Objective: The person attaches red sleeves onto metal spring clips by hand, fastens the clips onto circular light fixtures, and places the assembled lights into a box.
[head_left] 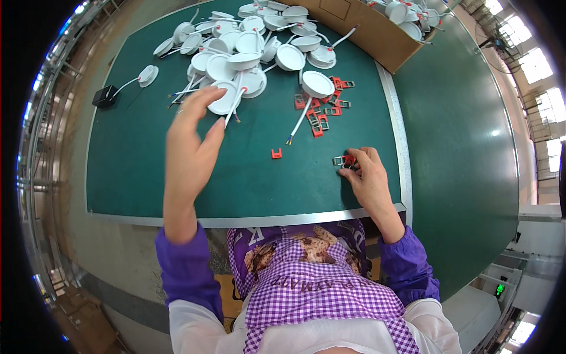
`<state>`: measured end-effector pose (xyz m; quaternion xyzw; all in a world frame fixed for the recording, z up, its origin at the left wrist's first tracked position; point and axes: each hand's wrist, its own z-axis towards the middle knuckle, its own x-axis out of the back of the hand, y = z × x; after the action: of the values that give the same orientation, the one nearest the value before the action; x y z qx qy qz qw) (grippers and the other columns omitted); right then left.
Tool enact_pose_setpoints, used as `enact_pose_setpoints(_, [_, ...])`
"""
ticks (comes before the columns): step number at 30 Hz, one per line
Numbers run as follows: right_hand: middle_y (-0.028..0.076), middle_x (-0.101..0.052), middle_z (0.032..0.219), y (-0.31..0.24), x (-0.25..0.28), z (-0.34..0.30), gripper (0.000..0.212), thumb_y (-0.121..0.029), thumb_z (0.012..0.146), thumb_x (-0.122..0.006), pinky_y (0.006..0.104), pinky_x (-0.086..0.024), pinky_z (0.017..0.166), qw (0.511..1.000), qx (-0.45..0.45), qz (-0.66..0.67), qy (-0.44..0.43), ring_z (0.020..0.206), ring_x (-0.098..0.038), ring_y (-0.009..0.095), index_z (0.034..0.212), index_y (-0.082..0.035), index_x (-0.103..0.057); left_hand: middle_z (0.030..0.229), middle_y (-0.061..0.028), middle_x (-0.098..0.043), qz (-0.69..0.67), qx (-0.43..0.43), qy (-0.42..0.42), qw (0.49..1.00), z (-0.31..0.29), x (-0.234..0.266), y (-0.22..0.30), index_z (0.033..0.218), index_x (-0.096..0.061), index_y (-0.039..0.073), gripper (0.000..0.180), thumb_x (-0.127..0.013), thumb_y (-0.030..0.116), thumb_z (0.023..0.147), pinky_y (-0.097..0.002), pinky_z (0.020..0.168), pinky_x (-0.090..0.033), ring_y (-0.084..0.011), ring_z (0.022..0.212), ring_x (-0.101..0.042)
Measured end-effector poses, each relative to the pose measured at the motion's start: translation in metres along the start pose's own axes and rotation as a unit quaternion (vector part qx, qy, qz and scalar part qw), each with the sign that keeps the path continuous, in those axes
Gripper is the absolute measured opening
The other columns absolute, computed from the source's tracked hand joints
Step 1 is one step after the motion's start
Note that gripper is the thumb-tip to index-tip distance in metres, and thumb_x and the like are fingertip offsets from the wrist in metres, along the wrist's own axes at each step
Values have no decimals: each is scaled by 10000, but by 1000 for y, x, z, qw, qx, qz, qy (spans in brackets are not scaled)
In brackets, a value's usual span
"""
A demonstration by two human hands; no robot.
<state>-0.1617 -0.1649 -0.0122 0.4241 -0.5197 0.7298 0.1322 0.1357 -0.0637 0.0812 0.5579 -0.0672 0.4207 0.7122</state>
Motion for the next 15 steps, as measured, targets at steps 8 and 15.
enact_pose_setpoints(8, [143,-579,1038,-5,8,0,362,-34,744,-759,378,-512,719,999,-10,-9,-38,840,-626,294,1055,-8,-575,1442,-158,-409,355,-96,-67,928,41,-51,-88,1400,-449,121,729,-710,43,724,-486,1089,-335,-340,1374,-346])
enact_pose_setpoints(15, [109,-610,874,-2,10,-4,340,-28,742,-767,352,-503,652,997,-51,27,-47,694,-609,242,1012,-16,-562,1350,-127,-511,278,-59,-92,954,24,-63,-99,1359,-476,78,661,-750,191,769,-485,1016,-379,-325,1276,-444])
